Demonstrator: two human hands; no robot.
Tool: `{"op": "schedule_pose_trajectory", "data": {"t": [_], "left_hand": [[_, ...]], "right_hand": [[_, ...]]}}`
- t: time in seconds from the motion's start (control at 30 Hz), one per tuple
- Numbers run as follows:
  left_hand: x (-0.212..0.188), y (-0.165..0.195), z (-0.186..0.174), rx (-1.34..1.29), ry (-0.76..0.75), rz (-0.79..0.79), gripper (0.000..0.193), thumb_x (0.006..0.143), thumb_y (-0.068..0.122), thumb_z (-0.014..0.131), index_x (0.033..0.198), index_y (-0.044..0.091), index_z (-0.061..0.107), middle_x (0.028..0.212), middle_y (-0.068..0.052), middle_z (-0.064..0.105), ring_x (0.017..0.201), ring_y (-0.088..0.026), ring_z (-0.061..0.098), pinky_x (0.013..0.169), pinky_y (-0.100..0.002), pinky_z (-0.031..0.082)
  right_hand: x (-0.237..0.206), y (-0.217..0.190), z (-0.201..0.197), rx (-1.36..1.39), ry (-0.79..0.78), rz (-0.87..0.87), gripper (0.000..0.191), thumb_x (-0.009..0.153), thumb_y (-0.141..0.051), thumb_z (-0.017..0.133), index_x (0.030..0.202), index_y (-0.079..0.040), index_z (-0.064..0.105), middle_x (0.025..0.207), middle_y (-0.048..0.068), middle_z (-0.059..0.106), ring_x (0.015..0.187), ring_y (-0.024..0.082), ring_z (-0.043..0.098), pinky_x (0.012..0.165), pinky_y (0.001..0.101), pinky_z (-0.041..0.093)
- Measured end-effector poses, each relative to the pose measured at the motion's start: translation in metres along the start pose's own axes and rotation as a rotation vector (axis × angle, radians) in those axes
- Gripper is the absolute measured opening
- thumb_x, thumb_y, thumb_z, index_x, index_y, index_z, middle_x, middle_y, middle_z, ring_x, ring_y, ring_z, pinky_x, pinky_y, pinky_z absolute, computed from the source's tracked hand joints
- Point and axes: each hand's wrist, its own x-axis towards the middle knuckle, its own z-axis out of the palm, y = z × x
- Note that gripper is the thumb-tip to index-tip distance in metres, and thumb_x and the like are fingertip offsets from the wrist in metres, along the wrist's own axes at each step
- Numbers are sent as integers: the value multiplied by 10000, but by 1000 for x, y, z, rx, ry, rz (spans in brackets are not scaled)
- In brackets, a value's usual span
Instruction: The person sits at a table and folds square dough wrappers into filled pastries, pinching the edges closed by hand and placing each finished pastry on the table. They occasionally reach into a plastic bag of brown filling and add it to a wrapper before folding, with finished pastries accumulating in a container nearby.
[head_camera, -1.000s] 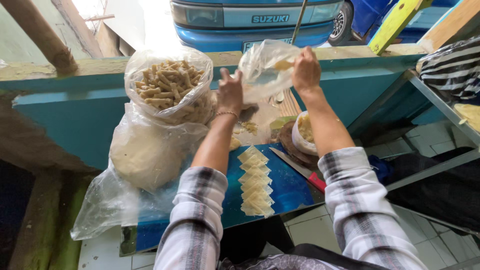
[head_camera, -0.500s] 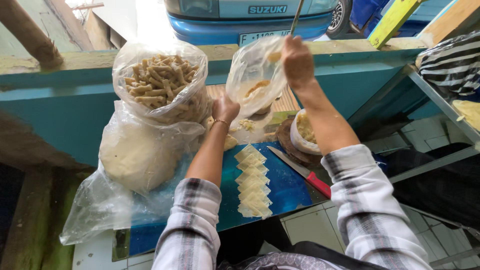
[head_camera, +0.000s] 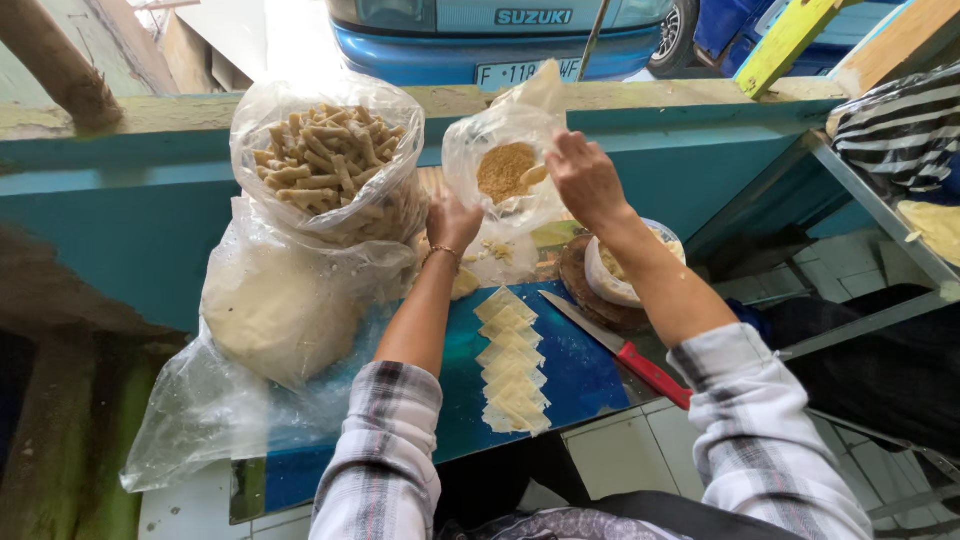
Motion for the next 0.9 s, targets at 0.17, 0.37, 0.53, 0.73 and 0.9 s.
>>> {"op": "schedule_pose_trajectory", "data": {"t": [0.17, 0.37, 0.53, 0.73, 0.9], "left_hand": [[3, -1, 12, 48, 39, 158, 362, 774, 50, 641, 1132, 4, 623, 1070, -261, 701, 1023, -448, 678, 924, -508, 542], [4, -13, 1, -94, 253, 265, 437, 833, 14, 603, 1269, 31, 609, 1140, -237, 682, 1072, -419, 663, 942, -477, 536], [-28, 0, 2, 141, 416, 551, 618, 840, 27, 612, 1432, 8, 437, 1293, -250, 541, 1148, -428, 581, 958, -486, 476], [-49, 4, 14, 755, -313, 645, 334, 1001, 172, 496, 1245, 78, 704, 1270, -148, 651, 1377, -336, 518, 1282, -578, 139], [-23, -7, 26, 928, -33, 740, 313, 855, 224, 527, 949, 93, 795, 1260, -214, 652, 1358, -333, 488, 1156, -609, -61]], "right_hand": [[-29, -24, 15, -89, 57, 115, 57, 940, -91, 700, 960, -49, 732, 1049, 101, 648, 938, 203, 591, 689, 328, 524], [-57, -82, 45, 158, -185, -7, 46, 778, -77, 644, 790, -53, 682, 866, 78, 647, 821, 222, 683, 630, 349, 557], [-53, -71, 37, 185, -169, 170, 41, 820, -58, 627, 801, -59, 664, 865, 94, 644, 815, 252, 696, 617, 380, 566], [-19, -51, 55, 299, -179, 341, 105, 859, -70, 600, 782, -55, 671, 869, 158, 691, 798, 343, 717, 663, 447, 585], [-14, -40, 63, 266, -194, 485, 159, 925, -107, 599, 818, -53, 705, 825, 167, 710, 761, 359, 725, 663, 462, 588]]}}
